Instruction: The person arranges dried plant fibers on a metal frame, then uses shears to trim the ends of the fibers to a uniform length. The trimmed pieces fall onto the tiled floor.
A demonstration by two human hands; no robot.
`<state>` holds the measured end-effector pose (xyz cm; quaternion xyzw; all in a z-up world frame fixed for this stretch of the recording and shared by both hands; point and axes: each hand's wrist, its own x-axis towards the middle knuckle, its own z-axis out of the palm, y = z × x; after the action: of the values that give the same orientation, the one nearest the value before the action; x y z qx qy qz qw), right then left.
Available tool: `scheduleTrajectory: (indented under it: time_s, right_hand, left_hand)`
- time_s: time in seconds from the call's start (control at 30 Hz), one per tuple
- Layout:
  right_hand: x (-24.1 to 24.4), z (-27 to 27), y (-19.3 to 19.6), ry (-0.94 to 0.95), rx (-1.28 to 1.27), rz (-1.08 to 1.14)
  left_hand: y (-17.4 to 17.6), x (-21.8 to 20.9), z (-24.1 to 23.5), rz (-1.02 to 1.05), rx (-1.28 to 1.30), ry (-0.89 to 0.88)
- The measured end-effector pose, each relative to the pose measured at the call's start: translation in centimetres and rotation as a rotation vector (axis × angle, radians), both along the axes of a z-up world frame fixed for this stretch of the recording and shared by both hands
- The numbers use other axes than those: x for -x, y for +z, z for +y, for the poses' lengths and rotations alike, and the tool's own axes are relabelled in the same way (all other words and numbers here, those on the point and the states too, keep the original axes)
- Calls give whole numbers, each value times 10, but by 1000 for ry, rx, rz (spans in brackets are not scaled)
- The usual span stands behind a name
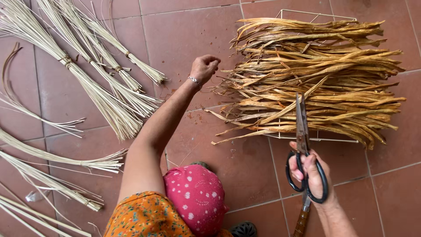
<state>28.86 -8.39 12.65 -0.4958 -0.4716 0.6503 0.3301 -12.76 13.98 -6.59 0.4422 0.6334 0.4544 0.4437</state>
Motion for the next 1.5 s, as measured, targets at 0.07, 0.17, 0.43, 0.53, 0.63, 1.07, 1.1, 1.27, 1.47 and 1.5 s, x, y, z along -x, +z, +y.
scheduleTrajectory:
  time_s: [0.07,0.17,0.43,0.53,0.63,1.07,1.1,1.27,1.47,1.5]
  right_hand:
    - [30,15,1,-6,38,13]
    - [62,32,-1,-8,86,53]
    - [115,66,-18,0,152,-25]
    - [126,69,-24,-26,175,5]
    - [131,66,-30,-41,185,59]
    - [125,95,-30,-35,164,11]
    - [126,101,-29,-17,159,21]
    - [139,134,-27,59,153,-20]
    - [156,162,-35,20,243,-135]
    - [157,166,-36,28,245,-147]
  left_hand:
    - [-19,-13,29,-67,-41,42]
    - [-42,-43,60,-70,-141,68]
    - [-49,-70,87,-104,-5,61]
    - [-49,-60,96,-83,84,124]
    - [-47,-55,111,124,-67,186]
    - [-5,-66,137,479,-109,43]
    - [-4,-58,133,403,-87,-9]
    - [10,-25,111,-286,-62,-270]
    - [40,-15,83,-432,101,-369]
    - [44,-15,80,-452,88,-374]
